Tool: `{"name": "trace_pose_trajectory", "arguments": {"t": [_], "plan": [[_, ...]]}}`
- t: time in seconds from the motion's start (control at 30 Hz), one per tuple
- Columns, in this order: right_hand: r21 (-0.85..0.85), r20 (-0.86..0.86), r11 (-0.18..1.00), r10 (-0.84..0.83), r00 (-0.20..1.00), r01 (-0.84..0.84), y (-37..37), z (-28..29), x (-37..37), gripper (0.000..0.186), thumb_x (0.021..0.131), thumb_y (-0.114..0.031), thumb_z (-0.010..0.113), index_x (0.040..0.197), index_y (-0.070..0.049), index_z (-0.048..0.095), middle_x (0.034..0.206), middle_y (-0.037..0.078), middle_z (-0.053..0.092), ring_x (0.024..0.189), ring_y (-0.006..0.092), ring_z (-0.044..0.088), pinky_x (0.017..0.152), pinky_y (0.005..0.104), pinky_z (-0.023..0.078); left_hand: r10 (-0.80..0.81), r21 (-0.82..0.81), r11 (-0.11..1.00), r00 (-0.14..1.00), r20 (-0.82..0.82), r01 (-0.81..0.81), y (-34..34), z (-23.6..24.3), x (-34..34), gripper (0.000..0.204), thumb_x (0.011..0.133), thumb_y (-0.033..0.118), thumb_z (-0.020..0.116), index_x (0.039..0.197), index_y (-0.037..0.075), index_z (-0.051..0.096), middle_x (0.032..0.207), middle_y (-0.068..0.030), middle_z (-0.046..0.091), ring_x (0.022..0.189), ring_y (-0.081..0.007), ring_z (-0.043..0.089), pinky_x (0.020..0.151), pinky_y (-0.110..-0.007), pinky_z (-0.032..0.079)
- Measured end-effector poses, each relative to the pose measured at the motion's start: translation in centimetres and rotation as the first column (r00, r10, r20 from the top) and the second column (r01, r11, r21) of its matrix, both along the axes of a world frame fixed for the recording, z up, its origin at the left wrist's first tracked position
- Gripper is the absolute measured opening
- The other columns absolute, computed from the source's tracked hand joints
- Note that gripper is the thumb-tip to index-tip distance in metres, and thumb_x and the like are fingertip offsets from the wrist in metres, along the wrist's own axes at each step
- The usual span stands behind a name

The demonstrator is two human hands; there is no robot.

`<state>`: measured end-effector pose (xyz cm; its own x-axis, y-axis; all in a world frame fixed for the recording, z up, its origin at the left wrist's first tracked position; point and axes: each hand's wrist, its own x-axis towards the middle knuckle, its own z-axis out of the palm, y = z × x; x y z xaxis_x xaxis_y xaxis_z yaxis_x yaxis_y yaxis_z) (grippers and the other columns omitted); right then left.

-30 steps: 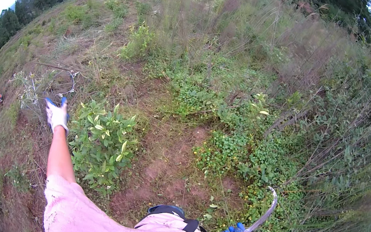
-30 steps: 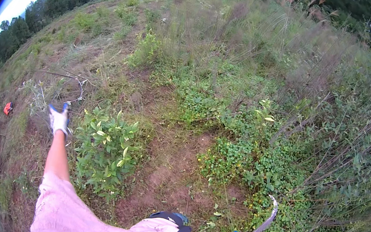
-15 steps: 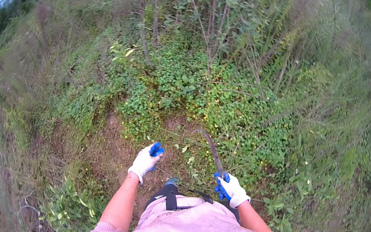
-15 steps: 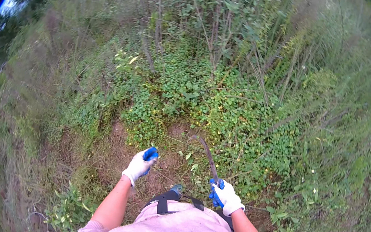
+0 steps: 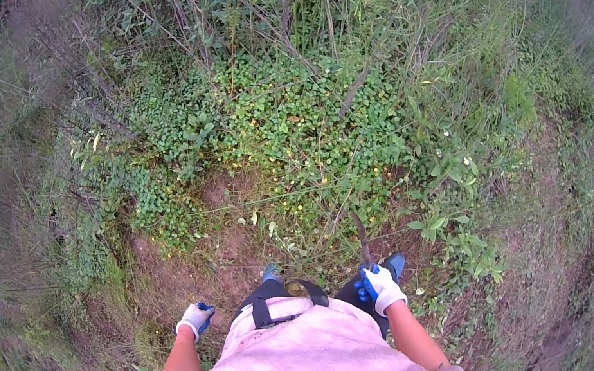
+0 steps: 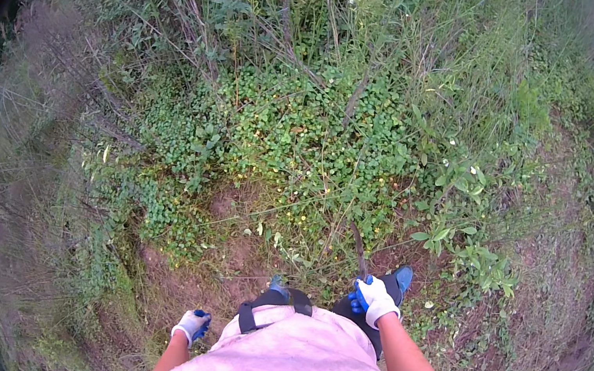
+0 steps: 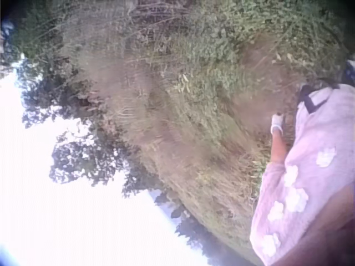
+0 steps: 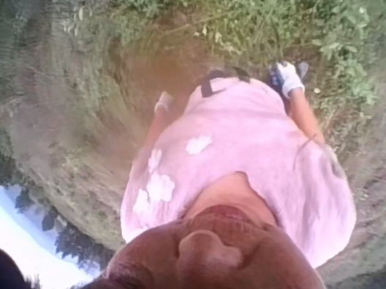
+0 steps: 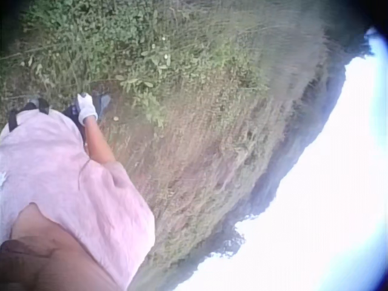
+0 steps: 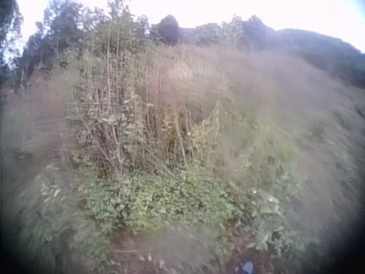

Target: The person uses a sickle to cut weeds and grass in an overgrown outdoor area. They repeatedly swing the tool to sever vegetation, gather the cuttings into bundles, and toss them aside while moving across the terrain.

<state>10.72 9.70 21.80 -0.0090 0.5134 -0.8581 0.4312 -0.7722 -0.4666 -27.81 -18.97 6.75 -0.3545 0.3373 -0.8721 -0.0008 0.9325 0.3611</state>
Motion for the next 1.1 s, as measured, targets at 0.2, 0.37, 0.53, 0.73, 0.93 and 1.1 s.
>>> {"name": "trace_pose_trajectory", "arguments": {"t": [0.2, 0.37, 0.53, 0.73, 0.93, 1.1], "plan": [[0.044, -0.123, 0.998, -0.049, 0.991, 0.055, -0.5, 2.0, -1.1, 0.019, 0.086, -0.020, 0.047, 0.103, -0.010, 0.048, 0.067, 0.007, 0.057, 0.043, 0.0133, 0.048, 0.039, 0.0263, 0.042, -0.013, 0.263, 0.965, 1.000, 0.014, 0.009, 11.8, 6.6, -0.2, 0.007, 0.076, 0.015, 0.059, 0.077, 0.008, 0.057, 0.058, 0.0013, 0.053, 0.045, -0.0088, 0.045, 0.042, -0.025, 0.035], [0.038, -0.132, 0.999, -0.019, 0.991, 0.024, -1.0, 1.8, -1.6, 0.026, 0.086, -0.019, 0.046, 0.110, -0.010, 0.046, 0.070, 0.007, 0.058, 0.042, 0.0134, 0.048, 0.040, 0.0262, 0.042, -0.108, 0.400, 0.911, 0.994, 0.000, 0.099, 16.1, 7.0, 0.5, 0.006, 0.078, 0.012, 0.058, 0.083, 0.009, 0.059, 0.066, 0.0040, 0.055, 0.049, -0.0058, 0.043, 0.042, -0.022, 0.034], [0.080, -0.090, 0.985, -0.143, 0.986, 0.150, -2.0, 0.7, 1.1, 0.020, 0.086, -0.020, 0.046, 0.104, -0.011, 0.048, 0.067, 0.006, 0.057, 0.042, 0.0142, 0.049, 0.039, 0.0275, 0.043, -0.259, 0.326, 0.917, 0.965, 0.044, 0.232, 16.6, 8.2, 3.5, 0.009, 0.079, 0.014, 0.058, 0.086, 0.008, 0.059, 0.065, 0.0031, 0.055, 0.051, -0.0069, 0.045, 0.044, -0.023, 0.034], [0.068, -0.060, 0.936, -0.341, 0.938, 0.345, -2.4, 1.0, 3.6, 0.013, 0.086, -0.022, 0.047, 0.094, -0.011, 0.048, 0.066, 0.008, 0.058, 0.042, 0.0155, 0.050, 0.039, 0.0287, 0.043, -0.364, 0.113, 0.927, 0.930, 0.042, 0.357, 11.8, 2.9, 1.0, 0.004, 0.078, 0.013, 0.058, 0.077, 0.009, 0.057, 0.057, 0.0014, 0.052, 0.043, -0.0101, 0.045, 0.039, -0.024, 0.036], [0.048, -0.084, 0.901, -0.426, 0.901, 0.430, -3.6, 1.0, 4.9, 0.013, 0.085, -0.022, 0.048, 0.090, -0.010, 0.049, 0.068, 0.008, 0.058, 0.044, 0.0163, 0.051, 0.041, 0.0291, 0.045, -0.411, 0.044, 0.910, 0.911, -0.027, 0.412, 12.8, 2.4, -1.0, 0.015, 0.071, 0.021, 0.062, 0.071, 0.006, 0.060, 0.058, -0.0042, 0.058, 0.048, -0.0142, 0.052, 0.048, -0.030, 0.042], [0.029, -0.096, 0.895, -0.441, 0.892, 0.445, -4.2, 0.2, 5.1, 0.018, 0.085, -0.022, 0.048, 0.098, -0.009, 0.047, 0.069, 0.008, 0.058, 0.045, 0.0157, 0.051, 0.041, 0.0286, 0.045, -0.458, 0.186, 0.868, 0.887, -0.057, 0.460, 17.4, 3.9, 0.9, 0.011, 0.073, 0.018, 0.062, 0.071, 0.007, 0.059, 0.055, -0.0019, 0.054, 0.044, -0.0120, 0.046, 0.044, -0.028, 0.038]]}}
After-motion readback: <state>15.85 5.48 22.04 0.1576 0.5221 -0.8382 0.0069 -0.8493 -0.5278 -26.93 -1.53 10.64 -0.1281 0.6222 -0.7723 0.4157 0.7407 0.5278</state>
